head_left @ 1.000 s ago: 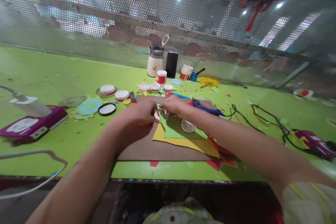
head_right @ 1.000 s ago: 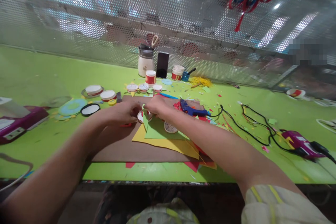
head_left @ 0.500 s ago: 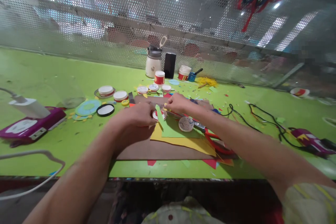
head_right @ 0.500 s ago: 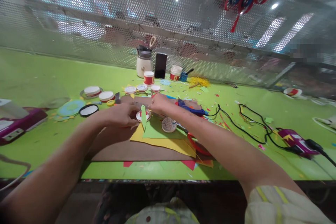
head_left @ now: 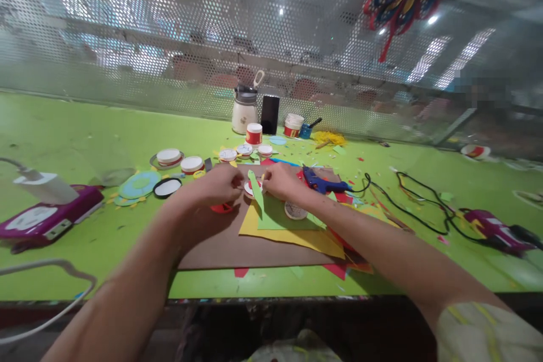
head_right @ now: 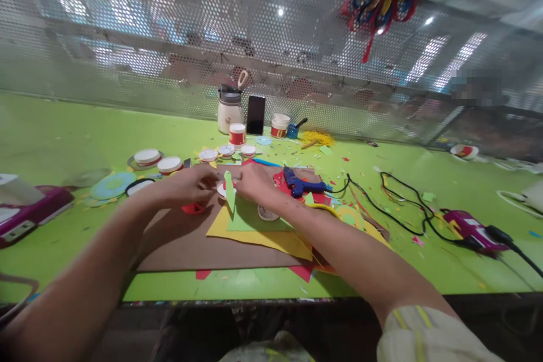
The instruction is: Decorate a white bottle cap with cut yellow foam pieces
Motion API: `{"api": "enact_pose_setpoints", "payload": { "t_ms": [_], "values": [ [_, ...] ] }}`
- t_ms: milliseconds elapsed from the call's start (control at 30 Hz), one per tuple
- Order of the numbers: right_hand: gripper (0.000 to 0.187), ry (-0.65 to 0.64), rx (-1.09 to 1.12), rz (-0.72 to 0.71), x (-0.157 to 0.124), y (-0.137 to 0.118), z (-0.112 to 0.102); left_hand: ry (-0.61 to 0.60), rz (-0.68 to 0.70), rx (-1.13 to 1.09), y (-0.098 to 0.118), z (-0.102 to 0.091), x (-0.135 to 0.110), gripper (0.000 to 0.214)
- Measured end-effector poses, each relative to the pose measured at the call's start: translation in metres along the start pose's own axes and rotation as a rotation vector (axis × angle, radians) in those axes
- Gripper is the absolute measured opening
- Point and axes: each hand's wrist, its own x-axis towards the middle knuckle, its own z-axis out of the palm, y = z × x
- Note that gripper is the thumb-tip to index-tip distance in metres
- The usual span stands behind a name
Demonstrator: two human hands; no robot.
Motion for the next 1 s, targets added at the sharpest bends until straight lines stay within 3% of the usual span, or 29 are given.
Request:
{"api": "enact_pose_setpoints", "payload": {
  "t_ms": [167,367,533,667,800,933,1000],
  "values": [
    [0.015,0.175,0.108,0.003,-0.014,-0.007,-0.014,-0.001,-0.058,-0.521,0.015,-0.014,-0.009,0.034],
    [0.012,0.295,0.237,-0.019,-0.029,-0.005,-0.021,-0.158,0.0,-0.94,0.029,0.007,-0.008,0.038],
    [0.01,0.324,0.251,-0.022,-0.04,0.004,-0.022,-0.177,0.013,-1.128,0.041,0.018,-0.009,0.032],
    [0.01,0.305,0.208,0.017,-0.04,0.007,-0.019,-0.132,-0.063,-1.263,0.049,0.029,-0.008,0.028],
    [0.011,0.239,0.167,0.047,-0.032,0.012,-0.01,-0.074,-0.17,-1.342,0.044,0.042,-0.002,0.023],
    [0.01,0.2,0.155,0.068,-0.028,0.016,-0.008,-0.109,-0.179,-1.352,0.04,0.045,0.002,0.024],
    [0.019,0.201,0.161,0.077,-0.029,0.019,-0.011,-0.128,-0.176,-1.356,0.04,0.044,0.001,0.025]
  ]
}}
